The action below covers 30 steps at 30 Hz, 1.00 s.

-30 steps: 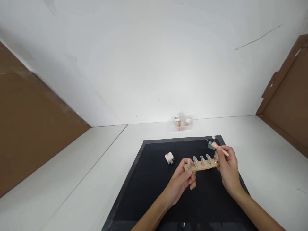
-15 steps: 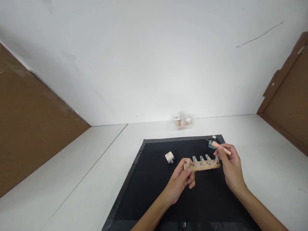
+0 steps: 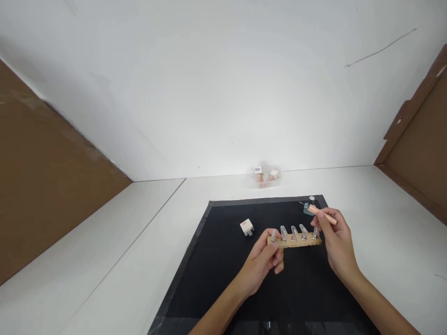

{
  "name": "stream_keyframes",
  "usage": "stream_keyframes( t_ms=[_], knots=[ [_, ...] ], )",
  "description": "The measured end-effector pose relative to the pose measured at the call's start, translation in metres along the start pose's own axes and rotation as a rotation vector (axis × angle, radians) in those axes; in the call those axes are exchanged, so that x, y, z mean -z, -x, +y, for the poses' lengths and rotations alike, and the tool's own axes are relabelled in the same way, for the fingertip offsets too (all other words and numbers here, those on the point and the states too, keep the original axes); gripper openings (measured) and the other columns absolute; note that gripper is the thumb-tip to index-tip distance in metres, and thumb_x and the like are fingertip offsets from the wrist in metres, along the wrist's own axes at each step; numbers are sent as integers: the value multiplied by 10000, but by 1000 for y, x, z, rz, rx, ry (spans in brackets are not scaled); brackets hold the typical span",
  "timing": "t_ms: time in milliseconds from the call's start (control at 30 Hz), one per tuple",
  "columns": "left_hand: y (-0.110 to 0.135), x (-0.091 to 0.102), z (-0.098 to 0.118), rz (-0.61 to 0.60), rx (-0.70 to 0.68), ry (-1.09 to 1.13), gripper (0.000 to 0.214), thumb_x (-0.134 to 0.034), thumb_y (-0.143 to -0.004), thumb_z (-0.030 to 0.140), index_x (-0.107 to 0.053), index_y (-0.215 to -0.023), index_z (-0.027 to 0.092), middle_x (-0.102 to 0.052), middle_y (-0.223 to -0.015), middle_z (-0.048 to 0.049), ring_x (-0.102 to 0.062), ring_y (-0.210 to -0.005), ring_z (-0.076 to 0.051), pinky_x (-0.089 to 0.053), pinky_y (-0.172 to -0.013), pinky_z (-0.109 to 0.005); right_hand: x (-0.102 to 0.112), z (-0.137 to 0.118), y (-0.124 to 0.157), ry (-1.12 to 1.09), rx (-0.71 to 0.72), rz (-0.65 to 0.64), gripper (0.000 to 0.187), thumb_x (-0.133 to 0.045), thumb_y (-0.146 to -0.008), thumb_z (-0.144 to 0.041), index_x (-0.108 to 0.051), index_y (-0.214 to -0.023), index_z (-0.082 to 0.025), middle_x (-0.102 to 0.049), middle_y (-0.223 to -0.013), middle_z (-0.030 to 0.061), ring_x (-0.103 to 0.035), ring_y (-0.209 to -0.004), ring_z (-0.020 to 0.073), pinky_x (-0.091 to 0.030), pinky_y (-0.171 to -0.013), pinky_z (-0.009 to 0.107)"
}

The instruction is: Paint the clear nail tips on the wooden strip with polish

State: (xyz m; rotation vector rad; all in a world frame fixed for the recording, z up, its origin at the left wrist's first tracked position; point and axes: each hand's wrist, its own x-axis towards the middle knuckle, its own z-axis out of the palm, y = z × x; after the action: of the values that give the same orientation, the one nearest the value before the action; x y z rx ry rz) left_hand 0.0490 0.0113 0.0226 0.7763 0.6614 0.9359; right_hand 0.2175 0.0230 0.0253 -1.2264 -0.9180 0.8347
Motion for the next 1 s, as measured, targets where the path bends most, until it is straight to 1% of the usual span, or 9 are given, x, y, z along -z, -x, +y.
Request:
stream_keyframes(
  t_ms=[100, 233, 333, 433, 500, 600, 733, 867, 1000],
  knots=[
    [0, 2, 0, -12, -1, -2, 367, -676, -688, 453, -457, -805, 182, -399, -546, 71, -294, -471, -52, -256, -446, -196, 2, 0, -3, 36, 13, 0, 284, -600, -764, -487, -539, -808, -213, -590, -626, -7, -552, -608, 157, -435, -563, 270],
    [0, 5, -3, -55, 7, -28, 377, -641, -715, 491, -433, -791, 186, -393, -546, 75, -285, -461, -46, -245, -443, -194, 6, -7, -4, 125, 92, -28, 269, -598, -773, -470, -546, -815, -210, -612, -640, 8, -588, -653, 179, -459, -609, 291],
    [0, 6, -5, -93, 17, -63, 372, -618, -736, 498, -407, -777, 195, -377, -542, 83, -282, -463, -46, -245, -444, -192, 11, -16, -1, 202, 169, -193, 212, -559, -817, -435, -551, -823, -223, -622, -632, 2, -600, -657, 179, -470, -635, 292],
    [0, 6, -8, -122, 18, -111, 362, -590, -757, 506, -398, -770, 199, -358, -533, 89, -277, -470, -50, -250, -445, -191, 13, -20, 5, 282, 210, -401, 157, -521, -856, -387, -556, -873, -235, -668, -731, 17, -626, -728, 185, -478, -642, 276],
    [0, 4, -8, -141, 23, -138, 358, -578, -764, 510, -400, -771, 199, -353, -537, 88, -279, -475, -53, -255, -448, -193, 14, -21, 8, 341, 225, -464, 155, -512, -861, -378, -570, -873, -235, -667, -785, 27, -624, -731, 183, -480, -615, 263],
    [-1, 3, -8, -159, 30, -160, 358, -579, -762, 511, -404, -768, 199, -344, -543, 88, -278, -477, -53, -258, -452, -197, 14, -21, 10, 398, 229, -468, 170, -502, -861, -381, -588, -858, -234, -649, -804, 36, -610, -714, 182, -480, -573, 253],
    [-1, 3, -7, -165, 31, -176, 358, -572, -763, 516, -407, -766, 199, -330, -537, 92, -272, -476, -54, -257, -452, -198, 14, -21, 10, 363, 201, -477, 166, -492, -867, -380, -574, -872, -236, -640, -775, 37, -610, -728, 193, -479, -541, 241],
    [-2, 3, -8, -172, 38, -190, 354, -570, -765, 515, -414, -768, 197, -323, -532, 94, -275, -477, -53, -254, -453, -195, 14, -21, 10, 349, 273, -489, 129, -507, -860, -342, -580, -850, -235, -629, -764, 27, -604, -683, 176, -476, -538, 230],
    [-4, 1, -8, -162, 55, -192, 365, -567, -760, 527, -433, -778, 189, -334, -544, 88, -282, -481, -53, -250, -445, -196, 13, -21, 8, 363, 317, -551, 65, -519, -854, -284, -568, -860, -242, -621, -736, 9, -596, -639, 155, -473, -548, 222]
  ],
)
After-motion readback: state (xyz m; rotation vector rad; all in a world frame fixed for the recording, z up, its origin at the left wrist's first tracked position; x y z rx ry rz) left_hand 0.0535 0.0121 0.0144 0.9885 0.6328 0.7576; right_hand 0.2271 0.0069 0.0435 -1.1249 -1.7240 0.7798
